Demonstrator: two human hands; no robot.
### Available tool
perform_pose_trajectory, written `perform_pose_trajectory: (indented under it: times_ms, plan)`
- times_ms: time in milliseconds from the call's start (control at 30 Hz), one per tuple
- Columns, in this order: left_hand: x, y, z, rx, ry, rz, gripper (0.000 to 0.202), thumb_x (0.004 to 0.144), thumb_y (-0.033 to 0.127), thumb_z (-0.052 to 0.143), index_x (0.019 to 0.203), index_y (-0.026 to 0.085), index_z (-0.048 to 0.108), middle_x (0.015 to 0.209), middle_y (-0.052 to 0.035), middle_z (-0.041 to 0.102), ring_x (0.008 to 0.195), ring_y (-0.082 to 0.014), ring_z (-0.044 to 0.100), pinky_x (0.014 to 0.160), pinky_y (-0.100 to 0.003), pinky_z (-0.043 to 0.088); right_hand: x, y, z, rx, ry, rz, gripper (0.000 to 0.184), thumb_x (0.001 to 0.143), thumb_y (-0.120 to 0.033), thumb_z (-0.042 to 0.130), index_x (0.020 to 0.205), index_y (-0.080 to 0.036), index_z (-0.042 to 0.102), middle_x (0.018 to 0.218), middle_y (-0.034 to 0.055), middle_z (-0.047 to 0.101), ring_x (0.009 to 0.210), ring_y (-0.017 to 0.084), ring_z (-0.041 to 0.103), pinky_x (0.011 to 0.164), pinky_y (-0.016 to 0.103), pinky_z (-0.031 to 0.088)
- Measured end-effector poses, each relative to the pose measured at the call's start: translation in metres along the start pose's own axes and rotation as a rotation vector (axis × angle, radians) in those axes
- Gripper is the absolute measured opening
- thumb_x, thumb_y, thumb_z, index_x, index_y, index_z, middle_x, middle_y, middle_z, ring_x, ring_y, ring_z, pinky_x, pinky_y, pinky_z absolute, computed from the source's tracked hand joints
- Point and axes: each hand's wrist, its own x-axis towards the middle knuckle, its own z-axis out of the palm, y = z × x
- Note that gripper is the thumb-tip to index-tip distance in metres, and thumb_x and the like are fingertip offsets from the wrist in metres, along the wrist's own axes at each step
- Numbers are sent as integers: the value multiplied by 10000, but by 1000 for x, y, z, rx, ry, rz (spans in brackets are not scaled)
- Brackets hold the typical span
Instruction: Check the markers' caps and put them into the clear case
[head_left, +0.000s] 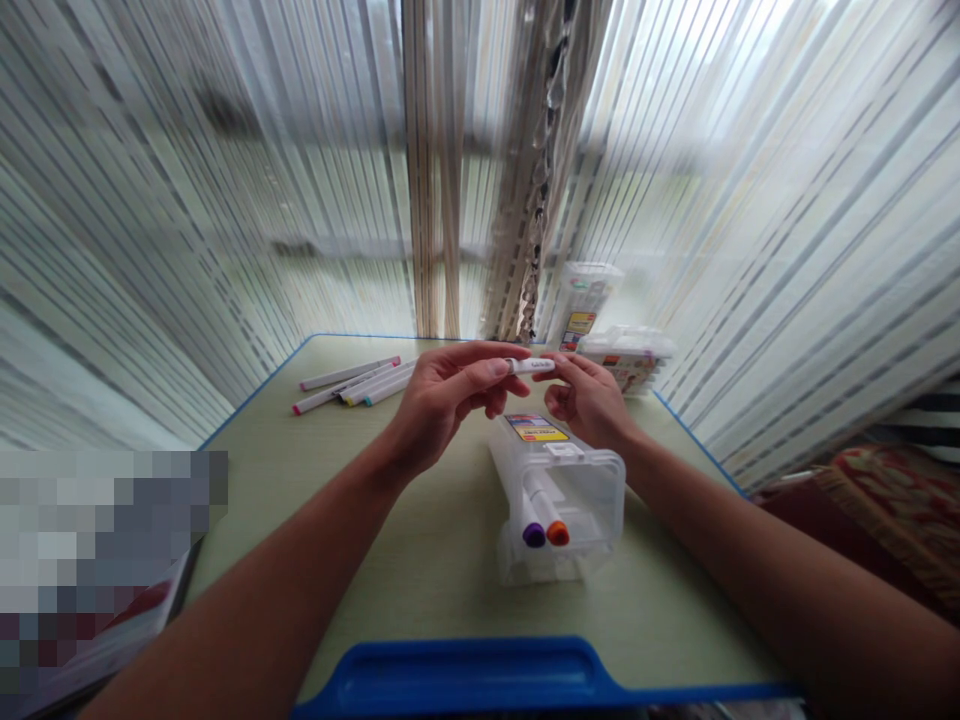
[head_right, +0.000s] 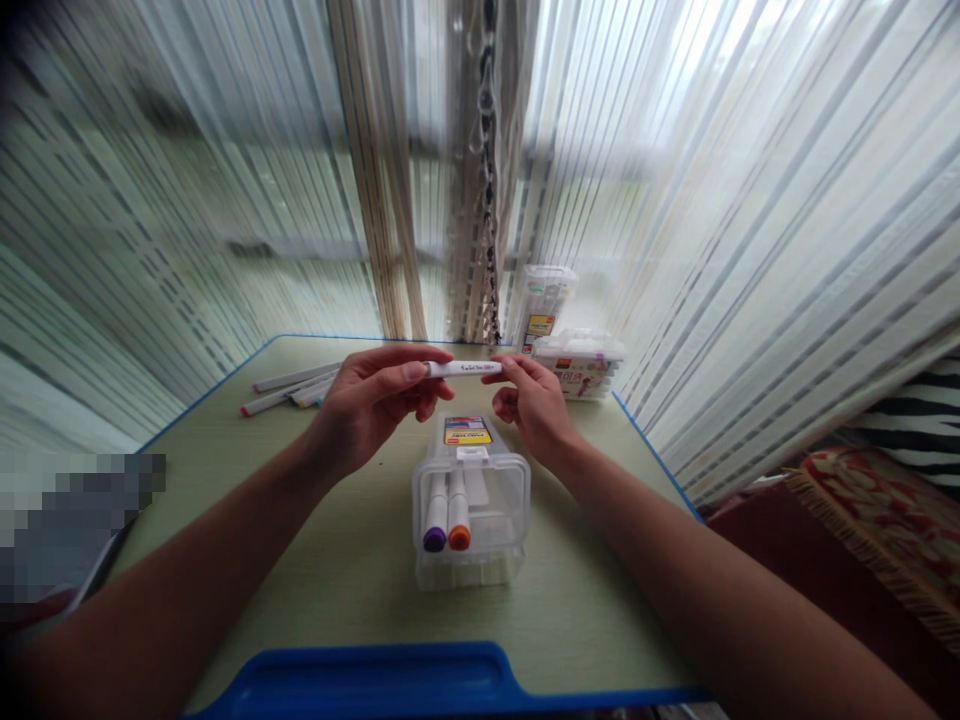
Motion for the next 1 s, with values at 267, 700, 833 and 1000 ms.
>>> perform_pose_trajectory:
  times_ms: [267,700,833,1000]
  plan:
    - [1,-1,-1,-2,-24,19,187,815,231,696,958,159,793,763,-81,755,617,-121,621,559,-236,443,1,1,0,4,-1,2,313,729,-411,776,897,-173,664,719,9,697,377,74,504,326,205,270]
    - [1,-3,-2,-19,-20,21,186,840,247,687,965,150,787,778,-88,760,661,-138,653,564,-232,445,1,1,-1,13,0,7,292,735,-391,769,895,-169,669,714,12,699,375,75,504,324,203,273]
    - [1,-3,-2,-28,-33,33,189,831,235,695,973,152,787,780,-86,761,652,-130,646,560,-229,441,1,1,0,0,1,3,306,736,-406,768,900,-168,664,720,19,702,380,74,504,329,203,276]
    - [1,-2,-1,-21,-31,28,179,811,229,719,959,159,791,758,-74,757,606,-111,620,552,-225,436,0,0,0,10,6,10,314,721,-402,779,891,-164,665,717,12,694,375,74,504,328,205,276]
